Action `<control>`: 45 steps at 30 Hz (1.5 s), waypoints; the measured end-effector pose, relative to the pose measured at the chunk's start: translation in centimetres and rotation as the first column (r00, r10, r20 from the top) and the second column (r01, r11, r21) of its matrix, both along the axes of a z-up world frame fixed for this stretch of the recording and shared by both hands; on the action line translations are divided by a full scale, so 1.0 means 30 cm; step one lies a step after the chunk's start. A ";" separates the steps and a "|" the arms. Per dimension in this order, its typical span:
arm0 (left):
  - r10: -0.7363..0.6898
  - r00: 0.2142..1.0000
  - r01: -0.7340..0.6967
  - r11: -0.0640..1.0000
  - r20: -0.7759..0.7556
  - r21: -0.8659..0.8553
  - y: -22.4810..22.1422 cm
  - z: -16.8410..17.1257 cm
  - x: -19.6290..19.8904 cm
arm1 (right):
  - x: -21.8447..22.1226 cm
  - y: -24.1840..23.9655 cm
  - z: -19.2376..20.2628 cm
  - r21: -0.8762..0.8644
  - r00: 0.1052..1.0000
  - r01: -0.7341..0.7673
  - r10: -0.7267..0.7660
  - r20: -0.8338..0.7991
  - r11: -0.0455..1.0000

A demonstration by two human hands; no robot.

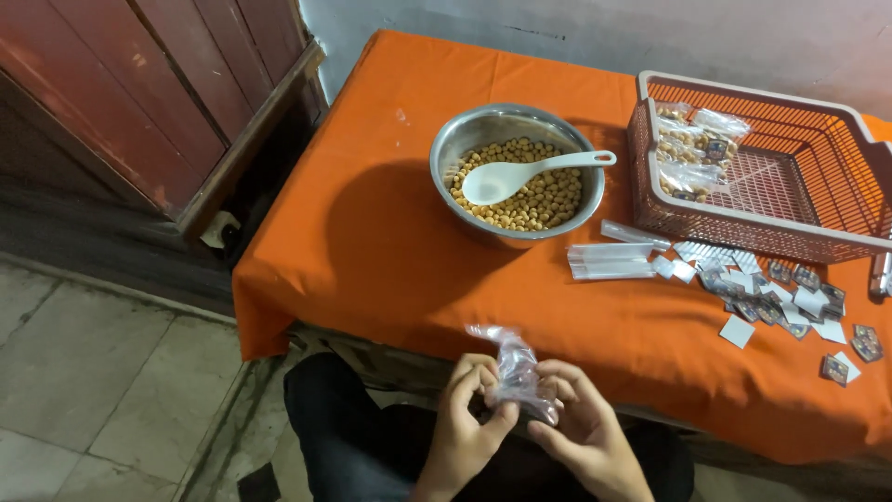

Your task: Scooping peanuts from a bowl into small plastic bags, adding a small sachet to each, and placing them in a basket.

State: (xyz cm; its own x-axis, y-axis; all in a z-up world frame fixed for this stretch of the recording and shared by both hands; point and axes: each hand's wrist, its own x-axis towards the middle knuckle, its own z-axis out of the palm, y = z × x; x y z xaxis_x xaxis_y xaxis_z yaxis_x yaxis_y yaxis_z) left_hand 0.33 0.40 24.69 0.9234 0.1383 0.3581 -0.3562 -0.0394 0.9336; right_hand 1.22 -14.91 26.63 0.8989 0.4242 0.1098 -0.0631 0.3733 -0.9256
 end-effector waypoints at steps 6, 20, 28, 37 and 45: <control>0.361 0.924 -0.366 0.930 0.127 0.025 -0.059 0.044 -0.031 | -0.032 0.071 -0.017 -0.362 0.915 0.349 -0.232 0.329 0.865; 0.508 0.716 -0.655 0.726 0.478 0.210 -0.083 0.012 -0.024 | -0.051 0.155 -0.032 -0.145 0.388 0.897 -0.587 0.711 0.417; 0.467 0.709 -0.638 0.744 0.528 0.199 -0.067 0.033 -0.022 | -0.050 0.158 0.011 -0.177 0.295 0.938 -0.415 0.861 0.299; 0.516 0.750 -0.653 0.679 0.414 0.335 -0.092 -0.028 -0.038 | -0.067 0.131 -0.034 -0.226 0.395 0.903 -0.503 0.768 0.365; 0.503 0.731 -0.638 0.744 0.462 0.200 -0.103 -0.013 -0.038 | -0.079 0.160 -0.044 -0.121 0.260 0.950 -0.513 0.818 0.288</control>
